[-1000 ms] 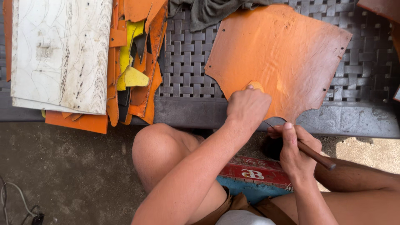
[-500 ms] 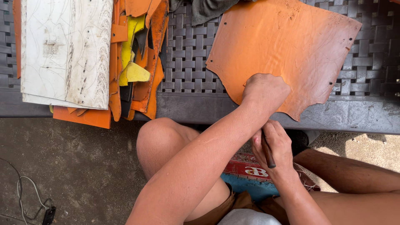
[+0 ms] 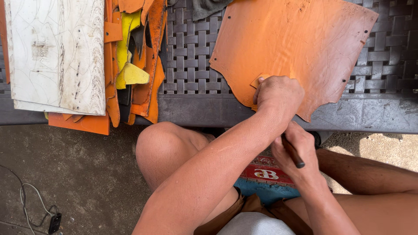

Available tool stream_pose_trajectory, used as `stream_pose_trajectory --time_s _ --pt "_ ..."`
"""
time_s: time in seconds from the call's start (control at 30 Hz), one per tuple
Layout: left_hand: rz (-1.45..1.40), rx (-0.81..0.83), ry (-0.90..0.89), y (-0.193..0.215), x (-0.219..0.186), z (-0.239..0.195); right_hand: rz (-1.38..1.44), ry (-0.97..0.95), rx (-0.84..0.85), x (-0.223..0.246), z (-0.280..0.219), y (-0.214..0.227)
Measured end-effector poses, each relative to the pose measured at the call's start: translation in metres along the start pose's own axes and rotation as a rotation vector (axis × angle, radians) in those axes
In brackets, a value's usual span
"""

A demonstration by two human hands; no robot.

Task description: The person uses a sharp knife to cut a curved shape from an orange leather sheet placed on a woven mat. They hold the leather with one hand and guide the knife with the other, removing the cut piece and setting it aside.

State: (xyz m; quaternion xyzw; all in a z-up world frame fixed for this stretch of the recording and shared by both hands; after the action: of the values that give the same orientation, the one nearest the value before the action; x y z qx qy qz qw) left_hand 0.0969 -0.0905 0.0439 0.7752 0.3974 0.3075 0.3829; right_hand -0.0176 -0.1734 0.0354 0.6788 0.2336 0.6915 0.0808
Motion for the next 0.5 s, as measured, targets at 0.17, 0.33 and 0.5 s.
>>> stream_pose_trajectory --time_s 0.17,0.33,0.5 --pt "-0.082 -0.045 0.008 -0.004 -0.004 0.001 0.027 0.017 -0.253 0.01 0.009 0.071" --pt "-0.166 0.012 0.121 0.002 -0.006 0.012 0.313 0.311 -0.171 0.041 0.049 0.127" --pt "-0.081 0.242 0.098 0.011 -0.035 0.032 -0.043 0.154 0.386 0.066 0.145 0.072"
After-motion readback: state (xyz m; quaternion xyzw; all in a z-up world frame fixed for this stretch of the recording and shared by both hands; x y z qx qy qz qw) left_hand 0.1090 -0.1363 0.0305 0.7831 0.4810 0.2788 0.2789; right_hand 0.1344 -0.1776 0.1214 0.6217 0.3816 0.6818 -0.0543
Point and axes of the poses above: each hand's wrist, its own z-axis towards the middle knuckle, its own y-axis out of the back of the hand, x = y × z, the point moved 2 cm from there along z, towards the middle knuckle, and after that the axes turned 8 degrees about z, right-handed, at the moved point
